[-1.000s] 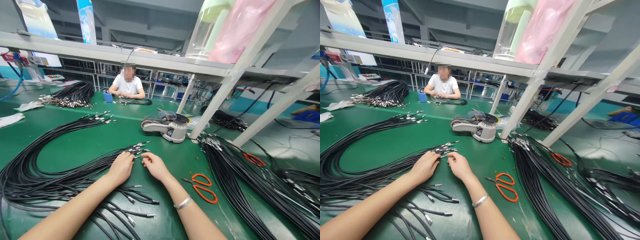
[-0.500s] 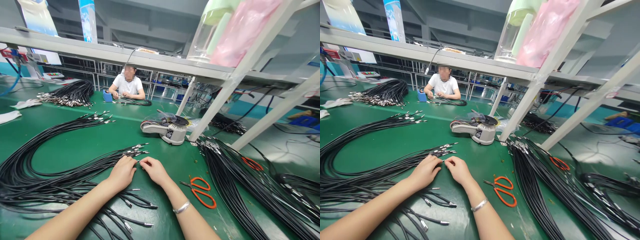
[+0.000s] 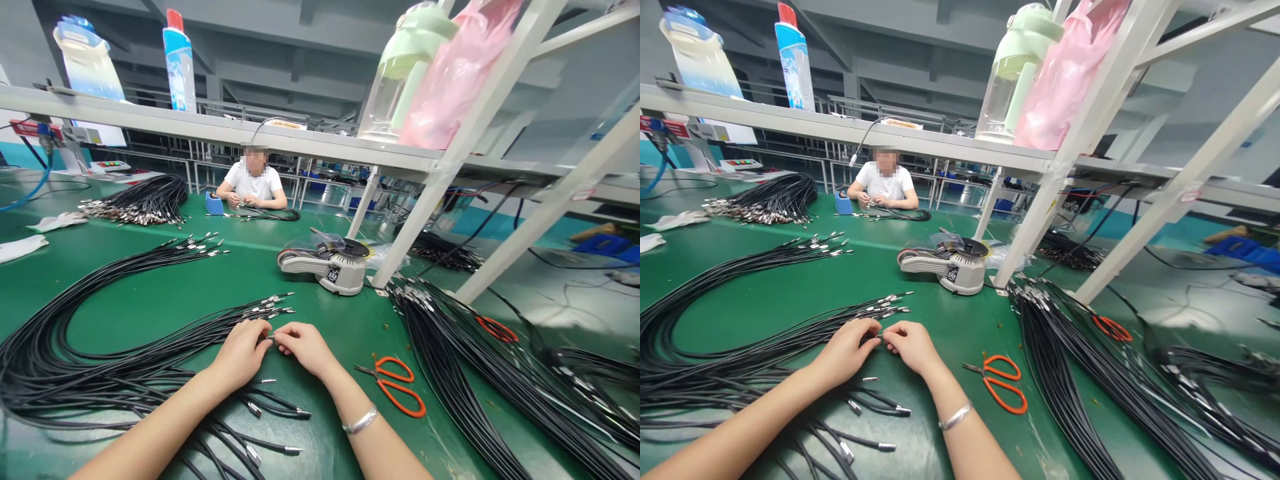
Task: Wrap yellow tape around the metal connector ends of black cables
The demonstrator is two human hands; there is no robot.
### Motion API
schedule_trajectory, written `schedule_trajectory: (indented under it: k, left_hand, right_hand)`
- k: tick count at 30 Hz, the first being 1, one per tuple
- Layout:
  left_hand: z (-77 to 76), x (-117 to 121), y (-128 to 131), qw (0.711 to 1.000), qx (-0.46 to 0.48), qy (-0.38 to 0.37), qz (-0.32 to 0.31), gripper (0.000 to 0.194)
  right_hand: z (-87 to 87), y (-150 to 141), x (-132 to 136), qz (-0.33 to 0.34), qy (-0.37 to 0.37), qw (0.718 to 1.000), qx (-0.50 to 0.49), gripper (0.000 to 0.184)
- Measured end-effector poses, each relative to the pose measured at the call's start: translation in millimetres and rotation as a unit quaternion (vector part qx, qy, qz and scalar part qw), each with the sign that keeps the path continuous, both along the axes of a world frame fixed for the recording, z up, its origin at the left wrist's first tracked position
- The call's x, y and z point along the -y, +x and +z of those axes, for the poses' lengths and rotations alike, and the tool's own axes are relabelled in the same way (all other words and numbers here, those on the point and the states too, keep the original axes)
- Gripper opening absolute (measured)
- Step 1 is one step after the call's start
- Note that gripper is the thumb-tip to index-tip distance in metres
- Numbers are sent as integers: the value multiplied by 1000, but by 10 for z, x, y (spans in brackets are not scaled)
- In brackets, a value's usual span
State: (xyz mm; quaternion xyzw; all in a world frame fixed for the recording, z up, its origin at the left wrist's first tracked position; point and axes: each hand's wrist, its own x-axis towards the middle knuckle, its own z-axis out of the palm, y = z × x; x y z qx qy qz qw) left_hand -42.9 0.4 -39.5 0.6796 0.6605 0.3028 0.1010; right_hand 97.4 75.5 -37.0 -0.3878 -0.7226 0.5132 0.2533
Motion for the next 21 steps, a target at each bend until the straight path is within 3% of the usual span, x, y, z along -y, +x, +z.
schedule_trajectory:
  k: [4,10,17,21]
  left_hand:
    - [48,76,-38,1000,16,-11,-22,20]
    - [63,178,-223,999,28,-44,12,15]
    - [-203,164,-35,993,34,100,-56,22]
    - [-312,136,-76,984,40,149,-86,20]
  right_hand:
    - [30,24,32,-8,-94,995,-41,16]
    - [73,21,7,-33,-172,982,-76,14]
    - [217,17,167,-53,-216,971,-90,12]
    - [424,269,-146,-111,-194,968,-117,15]
